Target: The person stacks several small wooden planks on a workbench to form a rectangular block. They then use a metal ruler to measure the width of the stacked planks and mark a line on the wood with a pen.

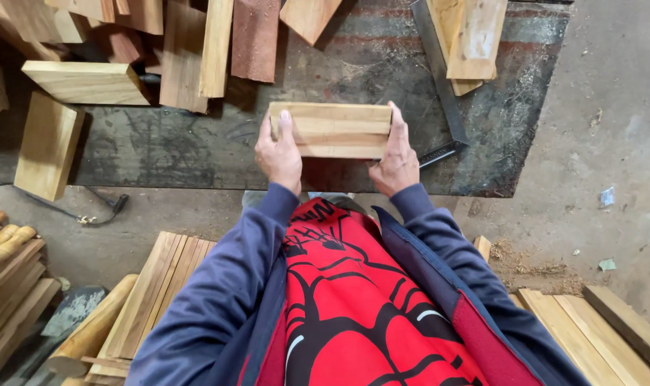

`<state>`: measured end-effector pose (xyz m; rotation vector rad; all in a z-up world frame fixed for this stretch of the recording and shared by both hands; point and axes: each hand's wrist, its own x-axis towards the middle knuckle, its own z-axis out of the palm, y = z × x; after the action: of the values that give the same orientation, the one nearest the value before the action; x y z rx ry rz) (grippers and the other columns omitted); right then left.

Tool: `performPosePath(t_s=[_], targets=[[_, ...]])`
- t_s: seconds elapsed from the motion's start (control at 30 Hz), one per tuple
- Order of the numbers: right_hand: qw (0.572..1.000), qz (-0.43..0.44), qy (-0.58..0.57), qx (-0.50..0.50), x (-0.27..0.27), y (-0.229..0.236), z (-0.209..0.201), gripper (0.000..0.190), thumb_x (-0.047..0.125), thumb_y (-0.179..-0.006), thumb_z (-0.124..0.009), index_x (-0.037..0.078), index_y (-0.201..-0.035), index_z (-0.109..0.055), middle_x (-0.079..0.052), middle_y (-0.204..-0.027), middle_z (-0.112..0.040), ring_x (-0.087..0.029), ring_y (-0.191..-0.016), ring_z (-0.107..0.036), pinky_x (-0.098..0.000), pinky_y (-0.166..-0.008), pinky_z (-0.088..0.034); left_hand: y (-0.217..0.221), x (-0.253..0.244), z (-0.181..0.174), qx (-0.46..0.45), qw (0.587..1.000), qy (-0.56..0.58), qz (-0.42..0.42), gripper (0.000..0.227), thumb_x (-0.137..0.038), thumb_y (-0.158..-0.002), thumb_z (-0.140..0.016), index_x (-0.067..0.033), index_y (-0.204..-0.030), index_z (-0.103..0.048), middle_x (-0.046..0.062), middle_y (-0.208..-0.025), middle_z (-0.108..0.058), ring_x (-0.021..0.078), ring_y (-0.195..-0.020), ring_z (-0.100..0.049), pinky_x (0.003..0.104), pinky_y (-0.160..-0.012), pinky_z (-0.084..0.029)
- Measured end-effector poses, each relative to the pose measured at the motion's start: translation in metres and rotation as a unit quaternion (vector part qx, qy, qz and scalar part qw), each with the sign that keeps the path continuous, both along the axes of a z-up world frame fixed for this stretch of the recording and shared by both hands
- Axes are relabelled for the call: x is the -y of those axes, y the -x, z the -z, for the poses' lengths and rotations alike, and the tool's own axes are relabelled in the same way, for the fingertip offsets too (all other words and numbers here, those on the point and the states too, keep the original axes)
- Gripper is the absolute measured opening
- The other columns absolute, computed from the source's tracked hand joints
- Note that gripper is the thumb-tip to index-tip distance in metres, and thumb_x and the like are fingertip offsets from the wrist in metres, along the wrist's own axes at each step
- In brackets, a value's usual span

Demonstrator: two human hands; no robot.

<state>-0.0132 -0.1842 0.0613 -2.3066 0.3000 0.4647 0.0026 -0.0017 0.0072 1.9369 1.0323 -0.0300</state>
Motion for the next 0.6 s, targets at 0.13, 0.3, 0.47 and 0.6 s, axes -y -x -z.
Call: performPosePath(t_s=[0.13,0.3,0.47,0.6], targets=[[0.999,0.018,0.018,-0.037,-0.007,0.017,0.007,0.09,0.013,-0.068,-0.06,0.032,-0.14,-0.009,-0.016,-0.125,-0.045,-0.049,-0.1,-0.053,-0.0574,-0.09,-0.042,0.021,-0.001,0.012,0.021,0.999,-0.022,0.013,0.041,-0.052,-0.082,-0.056,-0.0259,-0.112,-0.061,0.009,-0.107,-0.065,0.0328,-0.102,-0.058,0.043,-0.09,-0.044],[0.999,-0.016,0.045,0.014,-0.003,0.024,0.014,0.105,0.033,-0.062,-0.078,0.026,-0.142,-0.011,-0.016,-0.119,-0.046,-0.049,-0.094,-0.056,-0.054,-0.082,-0.047,0.029,-0.009,0.02,0.152,0.974,-0.132,0.101,0.037,-0.048,-0.087,-0.054,-0.0262,-0.117,-0.056,0.0,-0.108,-0.057,0.0198,-0.106,-0.054,0.036,-0.091,-0.035],[0.981,-0.072,0.111,0.141,0.006,0.023,-0.011,0.13,0.041,-0.039,-0.089,0.007,-0.142,-0.016,-0.021,-0.107,-0.039,-0.048,-0.085,-0.057,-0.0523,-0.073,-0.052,0.02,-0.024,-0.03,0.215,0.888,-0.237,0.33,0.117,-0.088,-0.056,-0.054,-0.0126,-0.141,-0.027,0.023,-0.14,-0.024,0.041,-0.129,-0.026,0.048,-0.106,-0.019],[0.929,-0.244,0.218,0.172,0.004,0.0,-0.018,0.142,0.043,-0.023,-0.088,0.005,-0.141,-0.02,-0.02,-0.115,-0.035,-0.042,-0.097,-0.05,-0.0471,-0.073,-0.048,0.001,-0.035,-0.037,0.042,0.714,-0.291,0.635,0.127,-0.064,-0.045,-0.075,-0.008,-0.143,-0.015,0.025,-0.145,-0.016,0.038,-0.135,-0.013,0.047,-0.111,-0.007]])
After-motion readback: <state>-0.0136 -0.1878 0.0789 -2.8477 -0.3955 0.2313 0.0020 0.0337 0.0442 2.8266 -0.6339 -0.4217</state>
